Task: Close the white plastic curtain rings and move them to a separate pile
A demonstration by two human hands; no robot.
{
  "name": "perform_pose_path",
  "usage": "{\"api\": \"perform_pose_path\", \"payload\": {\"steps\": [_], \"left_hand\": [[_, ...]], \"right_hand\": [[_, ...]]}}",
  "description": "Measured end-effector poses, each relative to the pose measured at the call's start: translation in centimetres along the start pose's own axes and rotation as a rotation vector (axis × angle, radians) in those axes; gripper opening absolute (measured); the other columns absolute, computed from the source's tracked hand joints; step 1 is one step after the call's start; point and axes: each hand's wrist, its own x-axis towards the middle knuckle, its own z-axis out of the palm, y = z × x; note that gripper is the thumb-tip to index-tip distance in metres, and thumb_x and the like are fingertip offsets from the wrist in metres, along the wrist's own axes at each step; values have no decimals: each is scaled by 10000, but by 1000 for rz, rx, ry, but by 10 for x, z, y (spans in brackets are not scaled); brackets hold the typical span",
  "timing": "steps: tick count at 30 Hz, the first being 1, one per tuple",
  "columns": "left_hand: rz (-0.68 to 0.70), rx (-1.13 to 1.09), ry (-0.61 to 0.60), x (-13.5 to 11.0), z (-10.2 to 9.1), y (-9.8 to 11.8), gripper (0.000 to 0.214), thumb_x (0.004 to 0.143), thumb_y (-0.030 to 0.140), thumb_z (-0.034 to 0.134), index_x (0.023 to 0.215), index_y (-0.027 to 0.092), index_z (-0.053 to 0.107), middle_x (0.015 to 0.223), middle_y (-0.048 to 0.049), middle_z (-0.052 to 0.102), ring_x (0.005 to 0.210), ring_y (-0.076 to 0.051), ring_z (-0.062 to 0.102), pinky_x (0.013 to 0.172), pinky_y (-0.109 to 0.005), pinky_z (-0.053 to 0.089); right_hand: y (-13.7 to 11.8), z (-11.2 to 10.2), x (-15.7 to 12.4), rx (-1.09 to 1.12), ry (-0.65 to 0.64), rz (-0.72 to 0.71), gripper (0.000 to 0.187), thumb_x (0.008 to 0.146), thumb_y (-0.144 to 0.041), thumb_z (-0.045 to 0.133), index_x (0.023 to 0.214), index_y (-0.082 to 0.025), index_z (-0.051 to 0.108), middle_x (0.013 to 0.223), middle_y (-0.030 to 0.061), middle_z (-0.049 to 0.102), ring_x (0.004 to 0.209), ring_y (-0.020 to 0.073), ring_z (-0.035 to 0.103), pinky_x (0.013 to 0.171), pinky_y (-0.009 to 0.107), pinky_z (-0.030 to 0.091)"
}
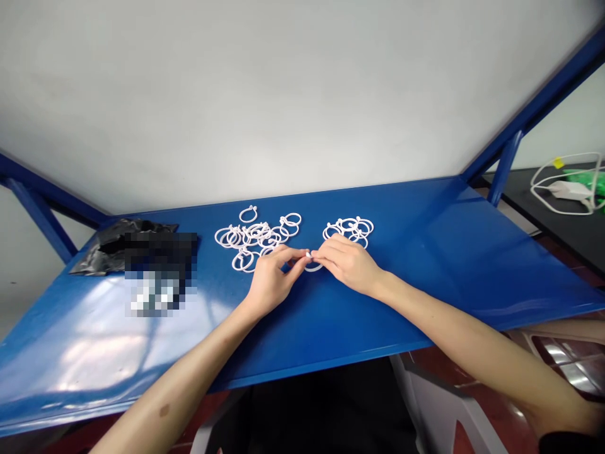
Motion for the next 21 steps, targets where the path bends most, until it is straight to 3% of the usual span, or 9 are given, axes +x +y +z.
{"api": "perform_pose_path", "payload": {"steps": [3, 7, 12, 15, 21], "left_hand": [[99, 182, -11, 7, 0, -5, 167, 970, 302, 617, 998, 223, 761, 870, -34, 761, 773, -181, 655, 730, -304, 530], [236, 535, 20, 16, -1, -12, 204, 981, 277, 573, 1039, 196, 751, 935, -90, 751, 915, -267, 610, 854, -414, 513], [204, 812, 27, 38, 1, -21, 260, 982, 298, 551, 1110, 170, 737, 1091, -144, 702, 1022, -328, 572, 871, -461, 476], [155, 861, 1, 58, 7, -27, 271, 968, 314, 565, 1120, 173, 738, 1136, -159, 677, 1047, -345, 552, 859, -472, 464], [99, 853, 7, 75, 16, -38, 181, 933, 241, 602, 911, 214, 779, 1070, -145, 685, 1026, -344, 532, 811, -464, 429]], "right_hand": [[9, -7, 6, -85, -7, 70, 207, 1038, -244, 536, 999, -209, 737, 927, 55, 754, 868, 207, 617, 799, 359, 545], [33, -26, 5, -280, 27, 303, 219, 1036, -254, 531, 1042, -213, 746, 996, 72, 754, 937, 240, 597, 772, 373, 545], [62, -39, -6, -411, -18, 517, 241, 999, -213, 561, 1136, -190, 758, 1080, 115, 716, 1043, 299, 552, 837, 431, 568], [63, -39, -6, -396, 10, 528, 297, 1004, -215, 539, 1226, -175, 732, 1116, 130, 699, 1098, 318, 533, 910, 468, 561], [47, -34, 0, -308, 52, 467, 301, 1015, -280, 539, 1242, -198, 719, 1110, 130, 699, 1131, 325, 531, 948, 509, 544]]}}
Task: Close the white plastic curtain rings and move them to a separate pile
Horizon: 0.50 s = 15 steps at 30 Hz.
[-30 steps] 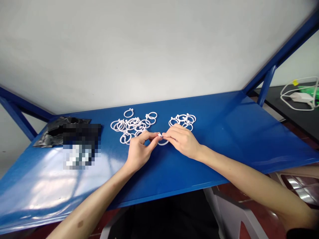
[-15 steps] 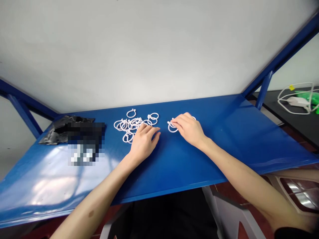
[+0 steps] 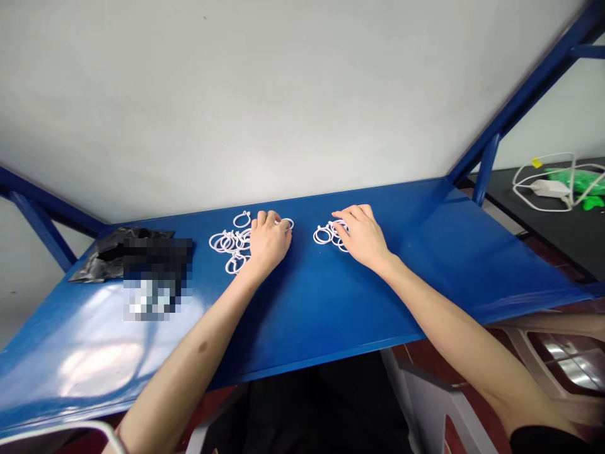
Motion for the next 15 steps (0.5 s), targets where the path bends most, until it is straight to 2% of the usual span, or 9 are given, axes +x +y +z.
{"api": "perform_pose_path", "payload": {"steps": [5, 8, 10, 12, 15], "left_hand": [[133, -34, 210, -16, -13, -6, 163, 963, 268, 618, 900, 244, 767, 1036, -119, 698, 929, -288, 523, 765, -424, 392], [301, -33, 297, -32, -27, -6, 130, 972, 240, 625, 990, 259, 753, 834, -62, 695, 807, -238, 524, 725, -385, 380], [419, -46, 325, -43, -34, -4, 158, 965, 180, 628, 1056, 253, 735, 764, -27, 699, 770, -215, 540, 716, -369, 384], [493, -90, 326, -52, -36, 1, 190, 958, 144, 628, 1091, 246, 717, 816, -14, 740, 785, -198, 576, 724, -356, 399], [447, -233, 272, -61, -36, 10, 123, 956, 200, 645, 1052, 248, 707, 884, -10, 769, 809, -191, 627, 736, -343, 433]], "right_hand": [[-13, 2, -2, 113, -12, -40, 263, 1002, -295, 582, 1203, -203, 725, 1102, 118, 714, 1128, 317, 550, 972, 495, 539], [-25, 5, -6, 276, -26, -70, 271, 1004, -318, 592, 1243, -226, 682, 1084, 85, 724, 1071, 277, 608, 994, 493, 530], [-32, 8, -10, 424, -74, -62, 302, 1007, -330, 590, 1289, -231, 634, 1063, 61, 730, 1004, 238, 660, 966, 459, 549], [-38, 11, -13, 542, -122, -46, 285, 1010, -320, 581, 1279, -233, 617, 1017, 40, 734, 926, 202, 695, 900, 401, 571], [-42, 13, -17, 595, -118, -51, 197, 1009, -284, 569, 1189, -238, 636, 941, 16, 733, 839, 171, 706, 824, 341, 572]]}}
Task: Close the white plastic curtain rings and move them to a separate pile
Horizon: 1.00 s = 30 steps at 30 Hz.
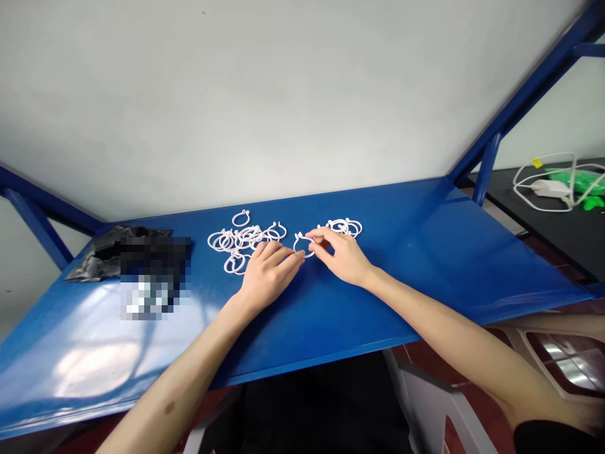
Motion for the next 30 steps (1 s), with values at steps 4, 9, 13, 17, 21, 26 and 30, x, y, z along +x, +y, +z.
{"api": "perform_pose_path", "payload": {"steps": [4, 9, 13, 17, 21, 26, 30], "left_hand": [[-481, -328, 28, 2, 1, 13, 127, 949, 321, 647, 1026, 221, 663, 885, -27, 768, 799, -187, 693, 742, -323, 509], [-810, -639, -93, 4, -2, 18, 235, 956, 422, 618, 1032, 226, 724, 920, -29, 799, 828, -193, 745, 757, -308, 546], [-806, -628, -84, 0, -2, 18, 269, 951, 458, 612, 923, 238, 765, 910, -20, 801, 843, -198, 747, 769, -301, 547], [-705, -567, -44, -2, -4, 19, 244, 971, 380, 591, 857, 236, 751, 841, -9, 783, 749, -166, 721, 727, -273, 544], [-580, -496, -31, -2, -3, 17, 212, 975, 315, 600, 825, 226, 720, 803, -4, 757, 727, -153, 707, 680, -255, 526], [-426, -332, -57, 5, -2, 8, 201, 992, 346, 596, 915, 226, 737, 831, -32, 734, 768, -177, 664, 722, -298, 528], [-387, -100, -28, 4, -4, -19, 205, 1003, 337, 564, 992, 223, 734, 892, -61, 764, 868, -241, 616, 827, -392, 512]], "right_hand": [[-3, -2, -1, -6, 48, -47, 148, 998, -261, 581, 1125, -236, 653, 927, 12, 733, 808, 157, 702, 777, 308, 570], [-11, 0, -3, -32, 19, -158, 120, 1003, -200, 580, 1060, -219, 684, 986, 32, 761, 887, 163, 706, 809, 305, 566], [-14, 5, -7, -44, -22, -188, 106, 1013, -203, 586, 1009, -203, 691, 948, 38, 761, 875, 164, 693, 798, 302, 551], [-15, 5, -11, -57, -88, -163, 146, 1034, -228, 557, 986, -209, 694, 908, 33, 744, 839, 162, 679, 777, 303, 542], [-14, 6, -11, -69, -112, -161, 160, 1043, -248, 540, 994, -217, 689, 919, 32, 744, 850, 167, 687, 773, 308, 546], [-12, 4, -3, -180, -96, -172, 200, 1057, -276, 495, 1034, -242, 691, 991, 50, 735, 942, 199, 676, 841, 361, 557], [2, -11, 5, -379, 22, -103, 222, 1047, -287, 506, 1047, -239, 722, 1038, 78, 706, 971, 233, 640, 872, 400, 546]]}}
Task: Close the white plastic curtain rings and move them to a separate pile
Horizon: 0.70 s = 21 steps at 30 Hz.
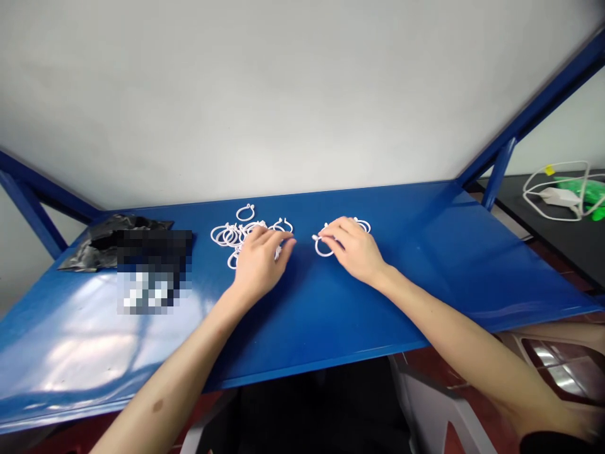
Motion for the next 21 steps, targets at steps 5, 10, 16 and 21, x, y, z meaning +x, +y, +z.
{"api": "perform_pose_path", "payload": {"steps": [5, 10, 16, 21], "left_hand": [[-184, 230, 12, 16, -3, -66, 343, 997, 441, 525, 940, 179, 740, 989, -123, 744, 947, -294, 567, 835, -457, 463], [-299, 263, -3, 34, 14, -117, 633, 934, 692, 461, 697, 160, 707, 749, -94, 651, 947, -279, 564, 835, -479, 425], [-355, 275, 35, 49, 25, -127, 580, 859, 640, 579, 496, 188, 552, 461, -40, 437, 947, -319, 567, 844, -563, 361], [-276, 260, 66, 52, 4, -76, 364, 986, 446, 524, 748, 187, 617, 673, -51, 621, 978, -304, 582, 847, -521, 357]], "right_hand": [[38, -10, 4, -159, 40, 160, 238, 1005, -271, 560, 1150, -217, 741, 1036, 115, 691, 1027, 303, 574, 908, 490, 535], [42, -6, 4, -102, 88, 197, 277, 978, -299, 601, 1225, -244, 714, 1080, 101, 688, 1104, 322, 551, 959, 537, 531], [24, -2, 2, -67, 68, 137, 266, 992, -301, 590, 1219, -235, 710, 1106, 108, 692, 1151, 315, 540, 992, 529, 520], [16, -5, 2, -19, 118, 110, 224, 992, -301, 595, 1164, -261, 734, 1082, 95, 719, 1135, 311, 568, 993, 529, 517]]}}
